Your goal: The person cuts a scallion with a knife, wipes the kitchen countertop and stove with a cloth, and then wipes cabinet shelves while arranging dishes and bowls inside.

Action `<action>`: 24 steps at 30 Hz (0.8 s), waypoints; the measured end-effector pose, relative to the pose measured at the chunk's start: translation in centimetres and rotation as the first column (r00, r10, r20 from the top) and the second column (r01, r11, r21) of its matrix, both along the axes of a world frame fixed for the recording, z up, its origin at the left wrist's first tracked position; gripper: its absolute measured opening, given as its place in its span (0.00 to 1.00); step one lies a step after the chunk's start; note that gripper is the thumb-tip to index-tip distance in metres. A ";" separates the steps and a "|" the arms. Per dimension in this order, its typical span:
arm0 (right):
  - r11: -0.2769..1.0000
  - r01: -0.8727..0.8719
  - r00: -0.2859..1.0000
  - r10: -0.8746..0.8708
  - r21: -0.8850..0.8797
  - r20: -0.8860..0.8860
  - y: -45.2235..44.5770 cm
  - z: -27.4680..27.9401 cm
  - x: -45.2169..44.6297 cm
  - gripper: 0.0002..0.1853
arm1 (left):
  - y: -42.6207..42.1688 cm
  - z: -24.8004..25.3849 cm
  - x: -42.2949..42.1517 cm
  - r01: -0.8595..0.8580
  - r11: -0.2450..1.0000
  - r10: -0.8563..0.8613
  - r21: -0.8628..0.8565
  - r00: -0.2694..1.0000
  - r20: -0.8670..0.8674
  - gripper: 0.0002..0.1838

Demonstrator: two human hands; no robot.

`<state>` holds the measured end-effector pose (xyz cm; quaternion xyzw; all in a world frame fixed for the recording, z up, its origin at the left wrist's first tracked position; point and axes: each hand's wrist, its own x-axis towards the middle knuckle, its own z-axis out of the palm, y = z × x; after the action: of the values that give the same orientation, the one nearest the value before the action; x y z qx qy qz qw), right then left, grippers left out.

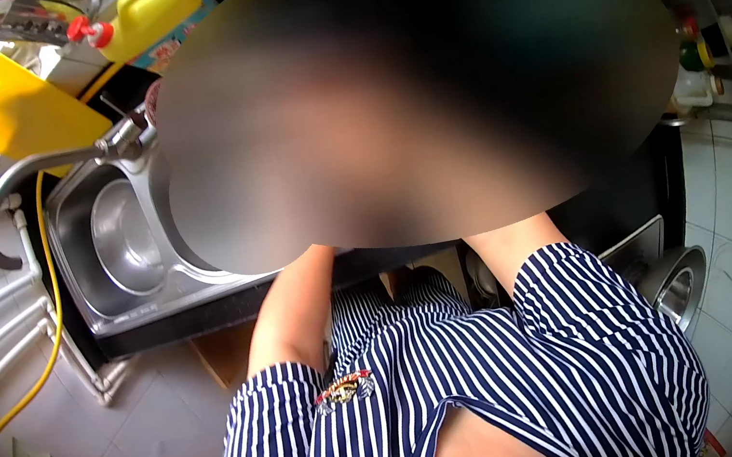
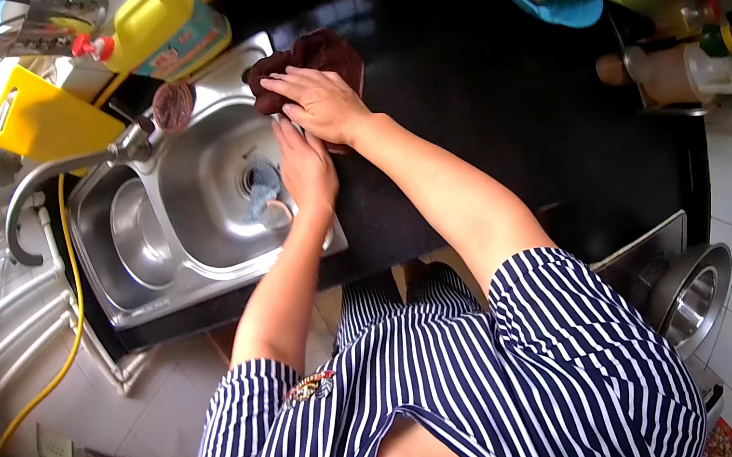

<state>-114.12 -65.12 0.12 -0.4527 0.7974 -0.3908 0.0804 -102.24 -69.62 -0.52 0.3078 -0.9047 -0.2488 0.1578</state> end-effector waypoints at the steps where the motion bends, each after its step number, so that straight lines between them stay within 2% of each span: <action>1: 1.000 0.010 0.998 -0.011 0.003 0.057 1.3 0.7 1.2 0.28 | 0.1 1.6 -0.1 -0.015 0.986 -0.001 0.168 0.995 0.095 0.29; 2: 1.000 0.021 0.994 -0.022 0.004 0.108 2.4 0.9 2.1 0.28 | 0.1 2.2 -0.1 -0.046 0.944 -0.015 0.326 0.983 0.182 0.29; 3: 1.000 0.022 0.993 -0.022 0.001 0.114 3.1 0.8 2.7 0.28 | 0.0 1.3 -0.1 -0.047 0.945 -0.015 0.324 0.982 0.188 0.29; 5: 0.996 0.078 0.993 -0.074 -0.041 0.097 4.4 0.2 4.3 0.29 | 0.0 -0.1 0.3 -0.006 0.986 0.001 0.166 1.000 0.029 0.31; 8: 0.978 0.188 0.982 -0.186 -0.093 0.035 4.8 -0.4 6.5 0.28 | -0.2 0.0 0.6 0.030 0.988 -0.045 0.153 0.994 0.098 0.38; 10: 0.958 0.263 0.964 -0.266 -0.111 -0.006 5.3 -0.5 7.7 0.27 | -0.9 -1.4 0.6 0.018 0.985 -0.019 0.172 1.000 0.010 0.43; 12: 0.962 0.267 0.963 -0.269 -0.051 -0.036 6.7 0.1 8.9 0.25 | -1.7 -2.5 0.1 0.074 0.979 -0.073 0.189 0.997 -0.008 0.40; 13: 0.965 0.261 0.963 -0.262 -0.026 -0.065 7.8 0.4 9.7 0.23 | -4.2 -5.4 0.3 0.217 0.957 -0.197 0.190 0.973 -0.117 0.39; 14: 0.978 0.208 0.973 -0.206 0.014 -0.101 9.1 0.8 12.2 0.22 | -3.9 -1.6 2.7 0.277 0.935 -0.311 0.221 0.941 0.137 0.34; 15: 0.984 0.168 0.976 -0.157 0.063 -0.152 11.2 0.7 13.7 0.22 | -3.4 -1.2 4.9 0.353 0.935 -0.356 0.040 0.927 0.117 0.35; 16: 0.990 0.101 0.985 -0.086 0.095 -0.152 12.8 0.8 15.3 0.22 | -2.5 -1.1 7.3 0.379 0.924 -0.378 -0.041 0.925 0.034 0.35; 17: 0.991 0.032 0.988 -0.012 0.129 -0.152 13.9 1.0 16.5 0.21 | -1.4 0.3 10.2 0.386 0.922 -0.386 -0.015 0.918 -0.088 0.35; 18: 0.991 -0.059 0.983 0.079 0.120 -0.167 14.9 1.1 16.8 0.21 | -0.5 1.5 13.6 0.399 0.917 -0.398 -0.017 0.910 -0.111 0.36; 19: 0.983 -0.144 0.969 0.164 0.114 -0.187 15.5 1.3 16.6 0.21 | 0.1 3.0 17.0 0.405 0.912 -0.390 0.064 0.905 -0.167 0.35; 20: 0.976 -0.154 0.956 0.187 0.153 -0.227 15.4 1.7 15.5 0.22 | 0.5 3.5 20.5 0.374 0.913 -0.347 0.160 0.922 -0.172 0.33; 21: 0.968 -0.159 0.942 0.208 0.195 -0.265 14.9 1.9 14.2 0.24 | 0.3 3.6 24.4 0.336 0.931 -0.321 0.144 0.940 -0.116 0.31; 23: 0.969 0.193 0.857 -0.091 0.151 -0.507 13.0 -0.8 11.6 0.29 | -0.7 4.3 31.8 0.209 0.965 -0.209 0.156 0.978 -0.016 0.31; 24: 0.928 0.341 0.844 -0.232 0.150 -0.483 11.6 -1.9 10.1 0.30 | -1.3 3.6 35.5 0.103 0.980 -0.113 0.170 0.993 0.047 0.30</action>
<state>-103.98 -53.54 -1.79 -0.3941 0.8924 -0.1859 -0.1170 -66.71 -70.96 3.11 0.2774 -0.9000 -0.3233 0.0921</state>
